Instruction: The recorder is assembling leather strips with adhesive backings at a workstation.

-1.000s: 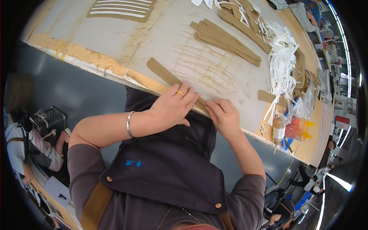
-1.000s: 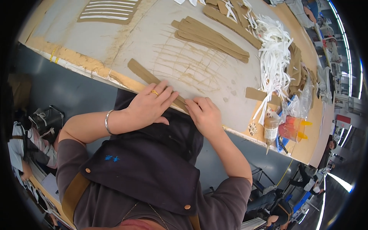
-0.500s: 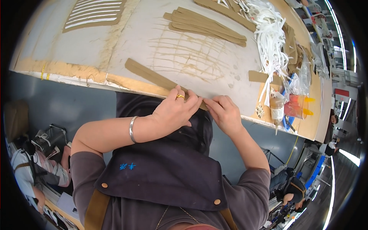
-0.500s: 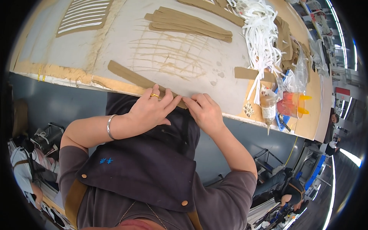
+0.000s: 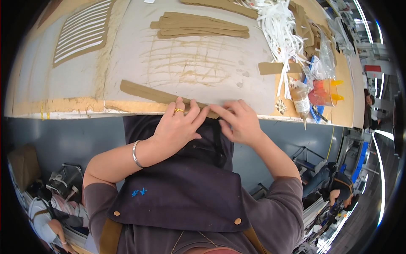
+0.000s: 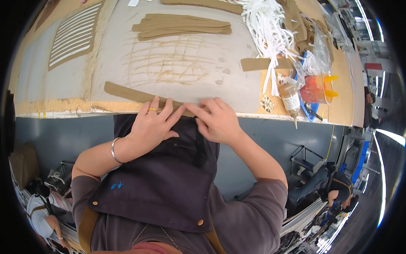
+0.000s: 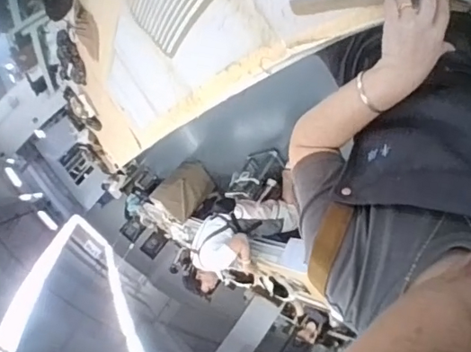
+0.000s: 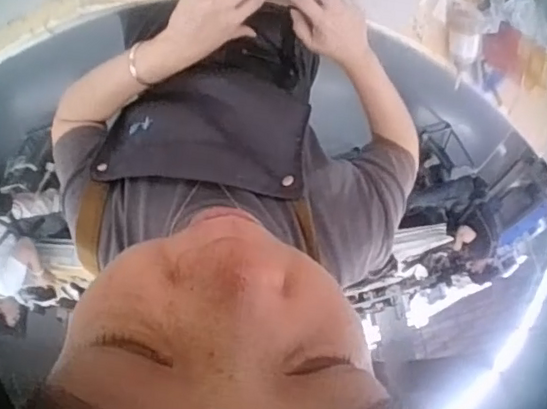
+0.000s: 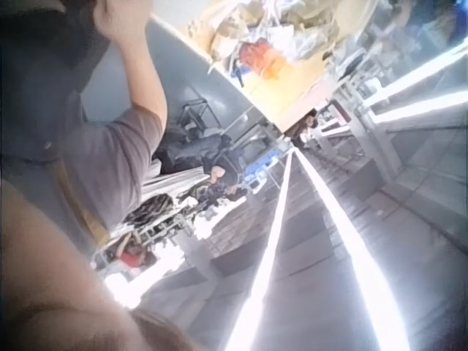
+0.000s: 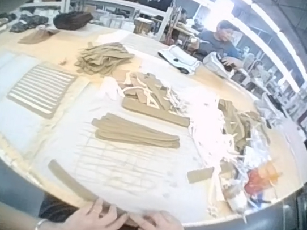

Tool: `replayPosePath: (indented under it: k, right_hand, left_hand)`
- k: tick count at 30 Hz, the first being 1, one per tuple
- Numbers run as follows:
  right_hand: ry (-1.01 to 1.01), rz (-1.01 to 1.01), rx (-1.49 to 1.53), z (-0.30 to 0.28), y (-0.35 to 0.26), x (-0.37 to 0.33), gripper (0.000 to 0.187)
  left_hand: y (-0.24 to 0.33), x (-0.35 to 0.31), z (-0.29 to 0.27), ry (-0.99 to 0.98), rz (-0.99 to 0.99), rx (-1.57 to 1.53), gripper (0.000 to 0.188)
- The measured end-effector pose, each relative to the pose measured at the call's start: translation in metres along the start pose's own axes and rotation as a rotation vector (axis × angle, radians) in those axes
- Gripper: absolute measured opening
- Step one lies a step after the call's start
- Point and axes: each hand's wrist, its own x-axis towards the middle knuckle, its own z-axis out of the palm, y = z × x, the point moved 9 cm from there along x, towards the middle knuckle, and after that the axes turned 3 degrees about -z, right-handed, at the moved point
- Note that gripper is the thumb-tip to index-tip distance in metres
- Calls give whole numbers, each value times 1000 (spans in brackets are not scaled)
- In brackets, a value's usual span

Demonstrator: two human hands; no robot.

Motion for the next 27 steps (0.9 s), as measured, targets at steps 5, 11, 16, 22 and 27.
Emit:
replayPosePath:
  k: [5, 11, 16, 22, 27]
  right_hand:
    - [15, 22, -42, 9, 4, -7, 47]
    - [216, 66, -75, 2, 12, -16, 32]
    - [305, -38, 238, -13, -5, 10, 13]
    - [569, -189, 35, -101, 7, 64, 30]
    - [640, -160, -253, -136, 64, 93, 24]
  left_hand:
    - [-37, -14, 6, -22, -144, -155, 94]
    - [-130, -63, 1, 15, -434, -100, 94]
    - [-121, -46, -28, 123, -419, -108, 85]
    - [-122, 30, -51, 360, -152, -162, 48]
    - [-204, 50, -83, 669, -332, 38, 36]
